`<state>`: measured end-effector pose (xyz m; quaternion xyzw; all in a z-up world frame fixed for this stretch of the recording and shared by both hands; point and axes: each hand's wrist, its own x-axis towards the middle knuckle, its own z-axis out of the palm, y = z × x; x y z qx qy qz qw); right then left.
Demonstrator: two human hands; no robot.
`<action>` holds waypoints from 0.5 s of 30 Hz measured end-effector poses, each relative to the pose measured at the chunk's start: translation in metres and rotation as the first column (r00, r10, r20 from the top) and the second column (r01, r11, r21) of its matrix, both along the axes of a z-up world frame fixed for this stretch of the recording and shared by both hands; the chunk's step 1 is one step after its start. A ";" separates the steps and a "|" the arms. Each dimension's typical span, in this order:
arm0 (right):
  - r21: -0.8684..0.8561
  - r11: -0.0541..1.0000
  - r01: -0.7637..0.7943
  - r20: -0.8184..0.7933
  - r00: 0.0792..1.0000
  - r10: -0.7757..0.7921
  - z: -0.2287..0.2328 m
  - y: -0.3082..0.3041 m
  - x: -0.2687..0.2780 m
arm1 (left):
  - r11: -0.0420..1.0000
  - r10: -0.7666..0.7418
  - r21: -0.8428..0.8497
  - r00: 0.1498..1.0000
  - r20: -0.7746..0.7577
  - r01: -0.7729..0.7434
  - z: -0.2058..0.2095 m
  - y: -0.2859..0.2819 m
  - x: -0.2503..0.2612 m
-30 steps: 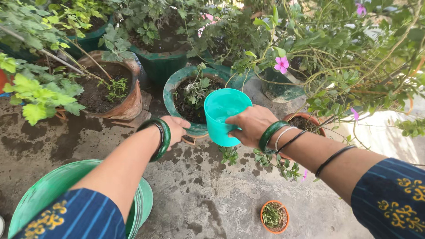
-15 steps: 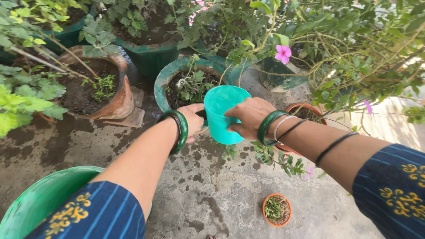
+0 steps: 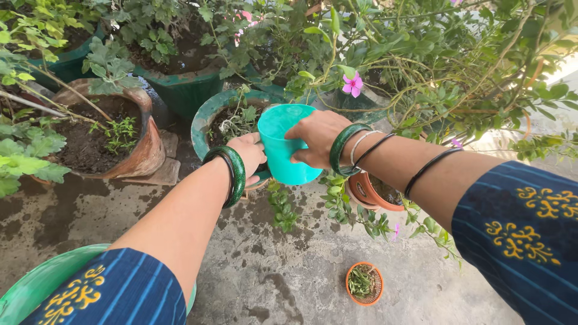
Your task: The person repeatedly scoops water from a green bucket using a teal mug and pours it into various potted plants on a balcony. The person waters multiple plants including flowering shrubs and conifers, refilling the mug from the bucket as needed.
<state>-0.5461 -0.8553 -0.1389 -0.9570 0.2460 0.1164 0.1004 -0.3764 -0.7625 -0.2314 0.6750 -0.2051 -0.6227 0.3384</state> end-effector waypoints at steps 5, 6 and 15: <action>0.009 1.000 0.024 0.082 0.996 -0.025 0.008 -0.007 0.002 | 0.997 -0.029 0.074 0.997 0.065 0.024 0.019 -0.002 -0.010; 0.012 0.999 0.050 0.034 0.998 -0.050 0.010 -0.008 0.002 | 0.997 -0.035 0.077 0.998 0.060 0.030 0.023 0.001 -0.012; -0.002 0.996 0.094 -0.024 0.995 -0.094 0.025 -0.017 0.002 | 0.980 -0.196 0.078 0.964 0.179 0.185 0.046 -0.007 -0.002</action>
